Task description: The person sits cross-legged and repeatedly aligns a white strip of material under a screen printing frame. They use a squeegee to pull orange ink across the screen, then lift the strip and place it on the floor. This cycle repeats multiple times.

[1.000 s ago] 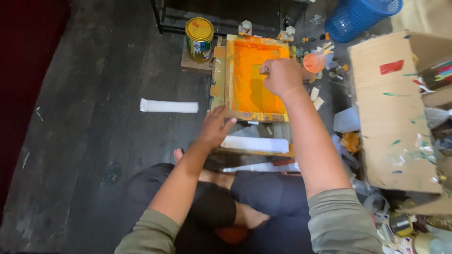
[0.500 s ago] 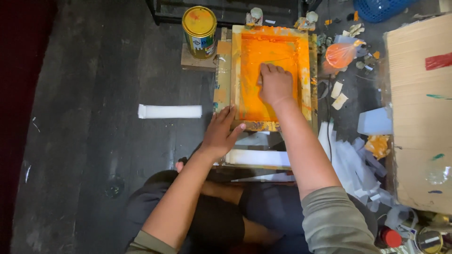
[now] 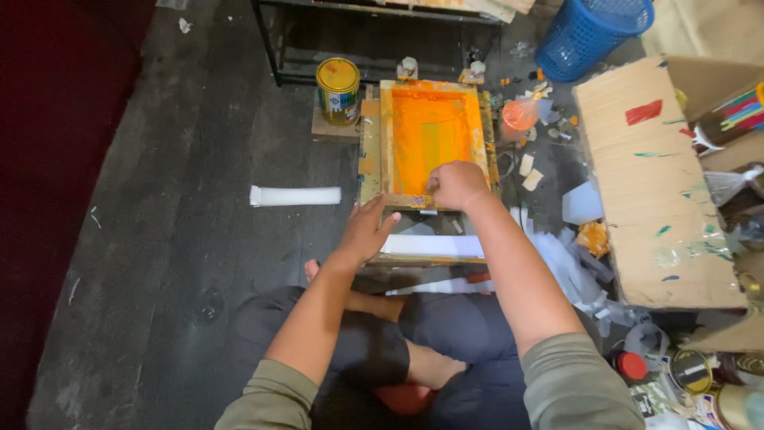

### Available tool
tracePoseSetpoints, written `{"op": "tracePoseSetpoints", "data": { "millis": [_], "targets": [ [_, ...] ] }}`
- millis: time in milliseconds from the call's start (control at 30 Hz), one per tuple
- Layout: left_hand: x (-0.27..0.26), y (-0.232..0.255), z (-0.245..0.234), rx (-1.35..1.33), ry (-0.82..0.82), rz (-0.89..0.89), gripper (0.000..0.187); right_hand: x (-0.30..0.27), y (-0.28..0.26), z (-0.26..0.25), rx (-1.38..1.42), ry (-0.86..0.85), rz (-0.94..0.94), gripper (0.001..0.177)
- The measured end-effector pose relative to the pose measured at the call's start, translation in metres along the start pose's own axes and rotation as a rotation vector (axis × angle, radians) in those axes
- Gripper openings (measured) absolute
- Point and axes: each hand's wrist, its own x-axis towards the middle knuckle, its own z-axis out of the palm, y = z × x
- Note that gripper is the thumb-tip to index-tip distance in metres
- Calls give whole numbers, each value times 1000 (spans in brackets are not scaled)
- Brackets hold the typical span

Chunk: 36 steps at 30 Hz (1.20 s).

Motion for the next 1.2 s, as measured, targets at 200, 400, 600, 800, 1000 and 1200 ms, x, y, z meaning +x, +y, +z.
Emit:
{"op": "tracePoseSetpoints", "data": {
  "millis": [200,400,600,800,1000,1200],
  "targets": [
    [-9,6,-6,24,-10,-8,72,-3,2,1,-80,57,6,31],
    [5,-4,3,40,18,25,71,40,28,24,-142,74,18,33],
    [30,-11,5,45,64,31,67,92,53,38,-187,192,2,25],
    [48,-11,-2,105,33,15,69,126,58,43,-156,403,-77,19],
    [50,0,-6,6,18,-5,70,129,56,71,-129,535,-124,32],
    [38,-2,-2,0,32,19,66,110,56,80,-162,242,-58,57]
  ]
}}
